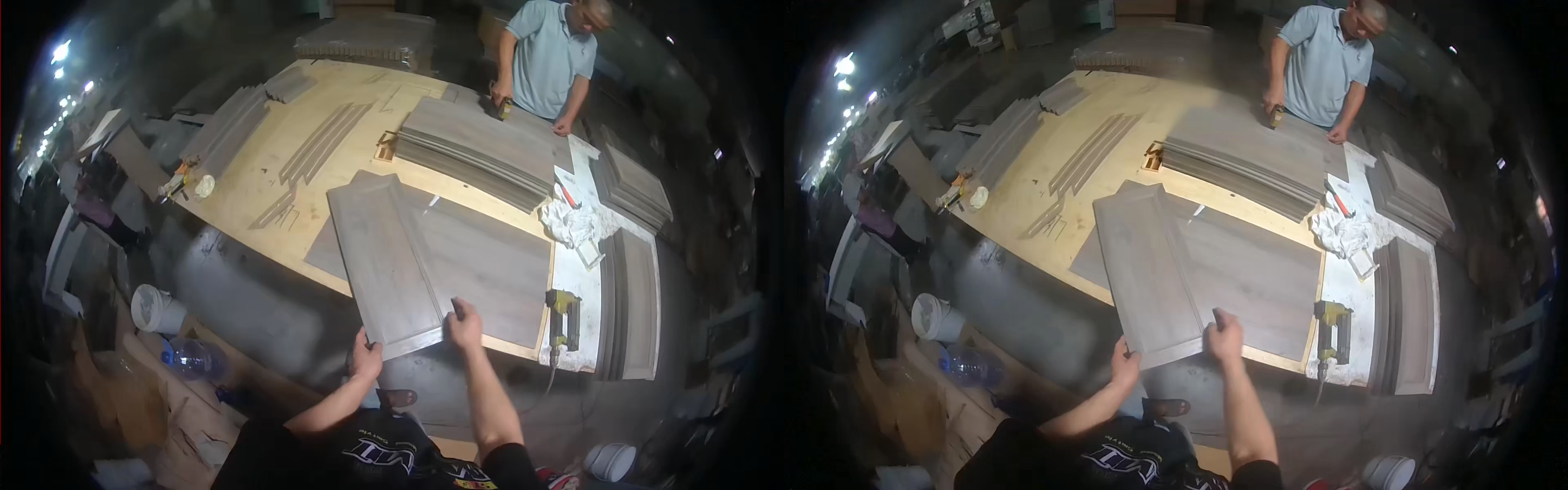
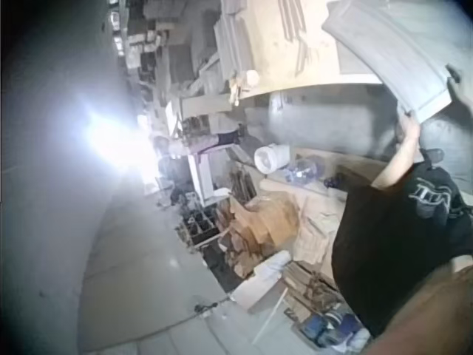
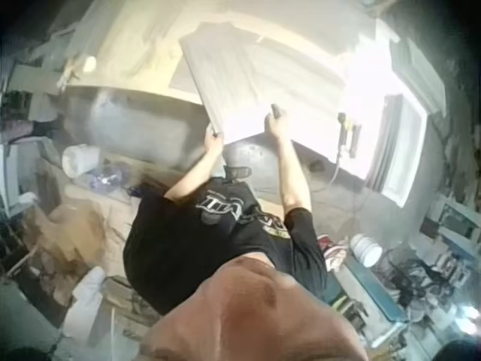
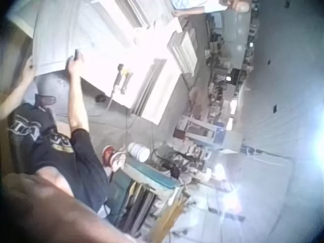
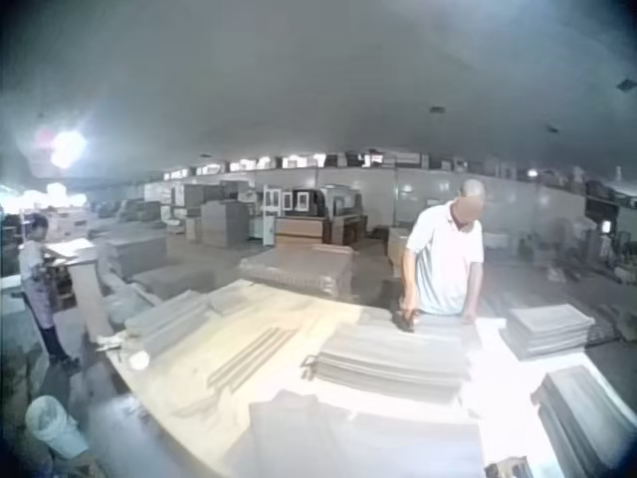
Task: Assembling wooden furniture panels using a pneumatic staple gun, hammer, and wood glue.
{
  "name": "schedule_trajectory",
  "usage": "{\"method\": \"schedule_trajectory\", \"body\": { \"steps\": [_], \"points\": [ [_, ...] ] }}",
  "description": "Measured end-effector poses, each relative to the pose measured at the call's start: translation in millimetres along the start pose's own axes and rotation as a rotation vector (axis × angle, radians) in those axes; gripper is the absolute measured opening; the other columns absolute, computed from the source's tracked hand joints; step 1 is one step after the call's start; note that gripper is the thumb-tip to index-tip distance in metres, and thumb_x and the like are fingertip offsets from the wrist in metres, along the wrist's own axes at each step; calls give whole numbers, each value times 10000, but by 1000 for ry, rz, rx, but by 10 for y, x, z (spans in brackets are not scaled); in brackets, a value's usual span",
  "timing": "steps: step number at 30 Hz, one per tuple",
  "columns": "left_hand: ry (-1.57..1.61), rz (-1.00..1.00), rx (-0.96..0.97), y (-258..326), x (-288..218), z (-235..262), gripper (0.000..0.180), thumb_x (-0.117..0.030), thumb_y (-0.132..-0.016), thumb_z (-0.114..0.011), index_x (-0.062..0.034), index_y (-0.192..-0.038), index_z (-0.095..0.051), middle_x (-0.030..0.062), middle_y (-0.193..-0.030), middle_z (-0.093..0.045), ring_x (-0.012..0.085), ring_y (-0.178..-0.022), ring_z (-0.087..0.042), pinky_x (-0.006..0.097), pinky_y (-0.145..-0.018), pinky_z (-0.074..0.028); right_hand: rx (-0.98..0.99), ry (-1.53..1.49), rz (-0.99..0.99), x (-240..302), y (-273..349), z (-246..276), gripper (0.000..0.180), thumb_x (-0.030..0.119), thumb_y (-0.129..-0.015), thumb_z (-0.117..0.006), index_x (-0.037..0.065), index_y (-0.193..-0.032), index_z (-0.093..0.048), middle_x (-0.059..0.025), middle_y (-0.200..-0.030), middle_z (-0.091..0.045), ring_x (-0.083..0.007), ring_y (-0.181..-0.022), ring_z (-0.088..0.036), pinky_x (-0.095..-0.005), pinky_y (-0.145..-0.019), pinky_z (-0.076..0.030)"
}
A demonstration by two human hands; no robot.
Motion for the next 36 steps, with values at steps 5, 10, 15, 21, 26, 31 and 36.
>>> {"method": "schedule_trajectory", "body": {
  "steps": [5,10,15,21,26,31,36],
  "points": [
    [103,-7,-23,87,-185,384,646,-94,-916,-611,0,-1527,-423,198,-1402,-622,276,-1269,-612,364,-1082,-452,-67,-24,-54,294,484,-172,434,155,-864,-721,20,-1274,-681,-225,-1214,-695,-389,-1140,-665,-409,-1008,-521],
    [-55,-12,77,116,-57,412,591,-135,-917,-628,-5,-1481,-509,193,-1361,-652,274,-1256,-623,355,-1084,-456,-88,-24,-244,109,1043,135,527,122,-854,-740,17,-1357,-620,-209,-1214,-702,-317,-1127,-677,-397,-1005,-521],
    [-159,-175,19,-447,-12,1037,449,-200,-966,-640,-8,-1371,-613,165,-1397,-635,271,-1310,-589,360,-1125,-434,120,-415,-701,40,1797,-404,525,104,-926,-693,35,-1425,-546,-102,-1066,-692,-162,-861,-696,-301,-655,-578],
    [128,200,-24,-806,60,1588,726,-203,-1005,-636,-34,-1601,-259,182,-1475,-513,276,-1352,-506,383,-1140,-389,672,-458,-529,926,1786,-1466,431,175,-992,-652,46,-1399,-590,-58,-1142,-713,-152,-1011,-688,-314,-814,-576],
    [42,-61,19,-1179,-577,1593,632,-119,-986,-630,-18,-1545,-354,169,-1434,-552,269,-1332,-533,382,-1136,-399,455,-431,-350,961,1045,-1079,429,310,-1010,-659,66,-1363,-645,-63,-1077,-755,-140,-1019,-685,-308,-896,-543],
    [-236,-245,-28,-1484,-627,1851,454,-86,-881,-699,-6,-1316,-599,169,-1271,-668,273,-1269,-586,403,-1077,-462,-6,3,-325,301,282,109,528,354,-968,-678,-7,-1350,-628,-183,-1167,-728,-235,-1086,-685,-361,-938,-534],
    [-572,-212,-77,-1628,-770,1598,418,-257,-875,-699,-38,-1229,-662,232,-1139,-622,400,-1132,-596,478,-1003,-496,-313,47,-298,-1129,19,840,559,95,-913,-645,-72,-1429,-508,-249,-1387,-601,-368,-1243,-629,-435,-1051,-505]
  ]
}}
Point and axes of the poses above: each hand's wrist, its own y-axis away from the middle knuckle, its own z-axis out of the back of the hand, x = y × z, the point moved 10 cm from there along -y, towards the middle knuckle
